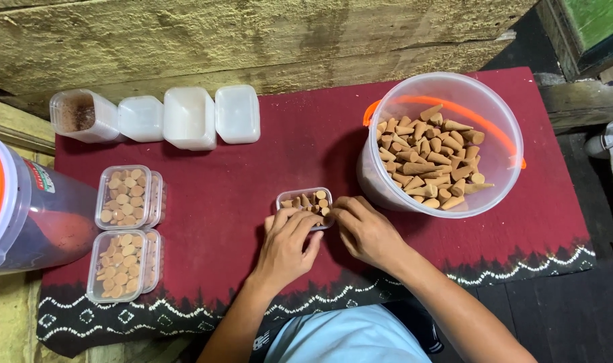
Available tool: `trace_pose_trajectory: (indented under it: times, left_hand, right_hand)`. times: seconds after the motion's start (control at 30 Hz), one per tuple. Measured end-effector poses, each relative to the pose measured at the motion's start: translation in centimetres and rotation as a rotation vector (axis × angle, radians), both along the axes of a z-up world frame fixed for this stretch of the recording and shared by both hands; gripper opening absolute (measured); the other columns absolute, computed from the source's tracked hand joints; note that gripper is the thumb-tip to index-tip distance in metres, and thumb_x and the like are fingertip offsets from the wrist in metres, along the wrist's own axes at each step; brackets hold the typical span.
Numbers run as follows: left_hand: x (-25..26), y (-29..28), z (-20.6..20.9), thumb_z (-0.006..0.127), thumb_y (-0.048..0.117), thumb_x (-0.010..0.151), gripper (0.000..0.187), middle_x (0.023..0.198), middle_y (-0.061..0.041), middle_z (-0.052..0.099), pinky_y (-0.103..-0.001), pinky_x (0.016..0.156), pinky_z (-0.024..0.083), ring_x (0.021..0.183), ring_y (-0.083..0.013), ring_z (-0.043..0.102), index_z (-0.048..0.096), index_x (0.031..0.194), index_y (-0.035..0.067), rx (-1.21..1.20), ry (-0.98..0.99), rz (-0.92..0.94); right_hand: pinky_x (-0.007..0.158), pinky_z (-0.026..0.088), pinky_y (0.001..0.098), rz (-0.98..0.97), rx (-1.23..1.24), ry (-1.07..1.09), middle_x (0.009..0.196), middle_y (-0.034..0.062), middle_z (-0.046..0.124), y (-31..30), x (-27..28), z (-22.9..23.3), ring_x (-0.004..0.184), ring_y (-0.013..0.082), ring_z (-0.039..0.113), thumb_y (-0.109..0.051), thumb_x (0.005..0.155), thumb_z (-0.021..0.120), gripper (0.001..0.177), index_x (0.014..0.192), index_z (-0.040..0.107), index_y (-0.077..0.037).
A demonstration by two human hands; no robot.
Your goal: Packing incense cones from a large bucket into small plastic containers
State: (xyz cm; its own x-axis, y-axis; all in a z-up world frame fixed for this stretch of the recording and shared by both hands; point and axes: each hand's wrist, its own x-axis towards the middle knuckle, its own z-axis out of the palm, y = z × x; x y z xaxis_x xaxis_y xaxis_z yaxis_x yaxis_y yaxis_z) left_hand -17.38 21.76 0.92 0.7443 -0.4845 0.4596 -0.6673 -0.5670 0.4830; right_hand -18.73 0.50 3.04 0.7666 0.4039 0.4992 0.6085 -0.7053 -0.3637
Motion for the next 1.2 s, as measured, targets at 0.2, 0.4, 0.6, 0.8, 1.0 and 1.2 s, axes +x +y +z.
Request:
trace_pose_trajectory:
  times: [0.2, 0.4, 0.6, 0.8, 1.0, 1.2]
  left_hand:
    - [0.6, 0.5, 3.5, 0.064, 0.017, 0.093, 0.010, 0.105, 0.004, 0.071, -0.037, 0.076, 0.039, 0.099, -0.0221, 0.060, 0.070, 0.101, 0.017, 0.023, -0.067, 0.027]
    - [1.8, -0.4, 3.6, 0.064, 0.017, 0.093, 0.023, 0.109, 0.004, 0.069, -0.038, 0.081, 0.038, 0.104, -0.0234, 0.061, 0.073, 0.114, 0.019, 0.051, -0.065, 0.007]
    - [5.7, 0.3, 6.6, 0.069, 0.010, 0.092, 0.014, 0.100, -0.004, 0.072, -0.037, 0.074, 0.036, 0.092, -0.0221, 0.060, 0.075, 0.105, 0.012, 0.020, -0.230, 0.006]
    - [9.9, -5.0, 14.5, 0.071, 0.009, 0.096, 0.007, 0.096, -0.005, 0.068, -0.038, 0.069, 0.039, 0.085, -0.0252, 0.061, 0.073, 0.102, 0.008, 0.061, -0.370, -0.355]
    - [14.7, -15.8, 11.7, 0.065, 0.020, 0.091, 0.007, 0.084, 0.000, 0.066, -0.035, 0.070, 0.052, 0.082, -0.0222, 0.066, 0.070, 0.087, 0.017, 0.285, -0.452, -0.460]
    - [18.1, -27.4, -3.6, 0.058, 0.016, 0.087, 0.015, 0.054, -0.002, 0.057, -0.053, 0.033, 0.043, 0.048, -0.0265, 0.065, 0.067, 0.075, 0.016, 0.409, -0.581, -0.224]
  right_hand:
    - [0.080, 0.059, 0.0442, 0.046, -0.120, -0.121, 0.112, 0.0236, 0.066, -3.3, -4.8, 9.1, 0.092, 0.0380, 0.066, -0.006, 0.098, 0.054, 0.022, 0.114, 0.063, 0.004]
    - [0.072, 0.056, 0.0464, -0.244, -0.145, -0.346, 0.102, 0.0251, 0.074, -9.7, -6.5, 12.5, 0.083, 0.0386, 0.071, 0.007, 0.091, 0.051, 0.028, 0.101, 0.076, 0.004]
    - [0.096, 0.053, 0.0429, -0.466, -0.202, -0.180, 0.115, 0.0219, 0.073, -18.7, -1.7, 12.2, 0.108, 0.0365, 0.067, 0.013, 0.100, 0.066, 0.018, 0.111, 0.078, 0.005]
    - [0.084, 0.052, 0.0400, -0.448, -0.068, 0.166, 0.125, 0.0223, 0.062, -21.0, 5.7, 14.2, 0.108, 0.0296, 0.064, 0.001, 0.101, 0.065, 0.032, 0.133, 0.067, 0.003]
    - [0.096, 0.046, 0.0727, -0.431, 0.013, 0.485, 0.131, 0.0366, 0.059, -17.5, 9.2, 15.2, 0.119, 0.0598, 0.055, -0.019, 0.107, 0.052, 0.044, 0.146, 0.053, 0.001]
    - [0.100, 0.045, 0.0673, -0.575, -0.001, 0.621, 0.130, 0.0228, 0.065, -18.3, 9.5, 14.4, 0.125, 0.0505, 0.056, -0.033, 0.113, 0.038, 0.041, 0.146, 0.057, -0.017]
